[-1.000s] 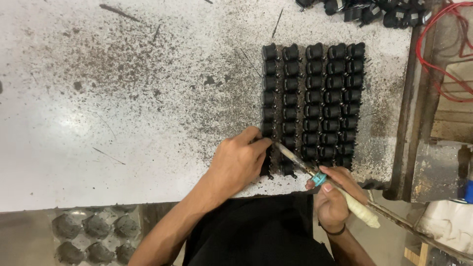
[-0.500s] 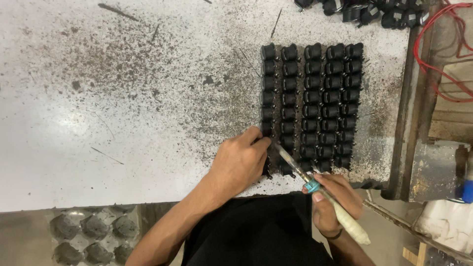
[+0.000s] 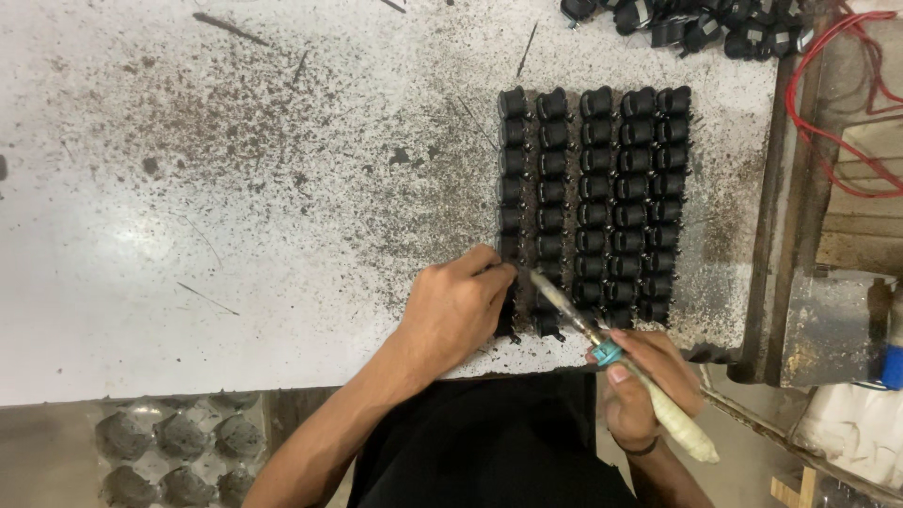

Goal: The person solders small black electrical components arranged in rows on a workbench, holding each component steady with one hand while applying a soldering iron with the other, with smoke rising as they work. They work through the grid component by component, then set the iron down and reach toward a testing machine at the end.

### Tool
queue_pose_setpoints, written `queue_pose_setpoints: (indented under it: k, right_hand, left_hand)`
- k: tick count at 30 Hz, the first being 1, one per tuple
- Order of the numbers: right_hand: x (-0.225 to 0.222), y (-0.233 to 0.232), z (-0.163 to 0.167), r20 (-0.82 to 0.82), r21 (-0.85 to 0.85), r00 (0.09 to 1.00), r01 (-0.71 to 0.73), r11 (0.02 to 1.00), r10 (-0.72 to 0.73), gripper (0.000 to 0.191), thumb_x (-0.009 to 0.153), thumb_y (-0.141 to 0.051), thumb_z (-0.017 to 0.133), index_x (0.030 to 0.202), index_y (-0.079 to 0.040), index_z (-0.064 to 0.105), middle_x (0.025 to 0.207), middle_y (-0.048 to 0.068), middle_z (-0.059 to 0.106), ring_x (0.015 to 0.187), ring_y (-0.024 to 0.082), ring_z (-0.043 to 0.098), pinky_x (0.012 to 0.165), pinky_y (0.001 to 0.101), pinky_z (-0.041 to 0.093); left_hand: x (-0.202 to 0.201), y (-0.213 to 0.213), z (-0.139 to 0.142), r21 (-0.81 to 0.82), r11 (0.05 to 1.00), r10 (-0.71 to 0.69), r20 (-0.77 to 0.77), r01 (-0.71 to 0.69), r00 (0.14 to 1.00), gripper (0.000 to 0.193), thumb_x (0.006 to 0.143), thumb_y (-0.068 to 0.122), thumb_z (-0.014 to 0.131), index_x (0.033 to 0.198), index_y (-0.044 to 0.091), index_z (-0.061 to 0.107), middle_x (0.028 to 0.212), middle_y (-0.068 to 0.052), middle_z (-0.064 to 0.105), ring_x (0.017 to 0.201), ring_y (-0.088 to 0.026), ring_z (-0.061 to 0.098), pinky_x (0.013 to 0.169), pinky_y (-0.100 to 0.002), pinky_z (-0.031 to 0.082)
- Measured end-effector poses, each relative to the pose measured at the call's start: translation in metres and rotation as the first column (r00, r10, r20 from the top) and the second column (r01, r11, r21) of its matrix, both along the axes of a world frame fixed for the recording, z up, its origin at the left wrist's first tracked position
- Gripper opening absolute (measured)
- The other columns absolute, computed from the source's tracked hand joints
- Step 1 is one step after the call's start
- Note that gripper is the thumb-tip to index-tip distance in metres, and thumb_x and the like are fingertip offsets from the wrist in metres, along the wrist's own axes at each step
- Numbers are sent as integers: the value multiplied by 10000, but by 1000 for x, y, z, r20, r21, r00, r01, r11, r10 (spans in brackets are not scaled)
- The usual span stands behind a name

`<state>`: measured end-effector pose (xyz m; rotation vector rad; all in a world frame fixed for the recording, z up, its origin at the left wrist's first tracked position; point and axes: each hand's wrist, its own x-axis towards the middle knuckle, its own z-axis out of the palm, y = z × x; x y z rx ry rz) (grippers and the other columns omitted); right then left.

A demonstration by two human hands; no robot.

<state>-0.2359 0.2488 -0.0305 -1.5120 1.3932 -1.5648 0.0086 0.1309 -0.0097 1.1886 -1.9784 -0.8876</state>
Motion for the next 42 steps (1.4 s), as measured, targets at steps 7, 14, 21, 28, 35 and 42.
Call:
queue_pose_setpoints:
  k: [7,14,21,28,35,42]
  right_hand:
    - [7,-9,11,-195,-49,981,-31,998,20,308,949,-210,679,1060,77,699,941,215,719,737,236,752,567,284,644]
    - [-3,-15,27,-358,-45,919,-190,981,161,248,949,-182,706,1062,39,712,936,222,733,775,234,761,666,296,620]
    - [-23,7,15,105,-111,991,-70,991,82,260,946,-174,727,1114,25,722,907,191,745,674,195,759,557,253,608]
    - [-3,24,23,-259,108,966,2,994,26,343,941,-216,664,1104,82,703,904,187,725,741,217,730,606,264,591]
    - [8,21,37,-320,136,944,-33,990,76,337,950,-202,658,1085,105,687,934,214,717,788,255,738,669,303,610]
    - [7,25,23,-259,120,964,-24,993,54,332,936,-166,650,1097,123,679,959,221,716,767,256,744,636,290,609]
  left_hand:
    - [-1,-2,-1,37,999,-20,4,20,1000,129,887,20,682,993,-16,746,902,-113,687,592,-269,701,495,-360,573]
    - [-3,-7,11,-33,998,-45,40,47,998,62,852,17,696,907,-11,692,896,-140,669,598,-305,680,522,-392,560]
    - [25,14,33,-108,990,81,-39,-85,996,201,817,-19,713,1016,-12,687,971,-117,657,733,-256,701,597,-348,596]
    - [12,30,9,-72,997,-16,20,18,1000,262,829,37,748,1091,44,742,1002,-84,662,771,-265,712,622,-369,588]
    - [0,25,15,50,990,-140,213,132,967,210,796,10,713,1006,-8,709,929,-126,640,703,-256,702,516,-373,560]
    - [4,26,13,0,995,-96,144,97,985,319,747,-9,705,1065,-36,708,942,-136,623,736,-278,699,550,-375,566]
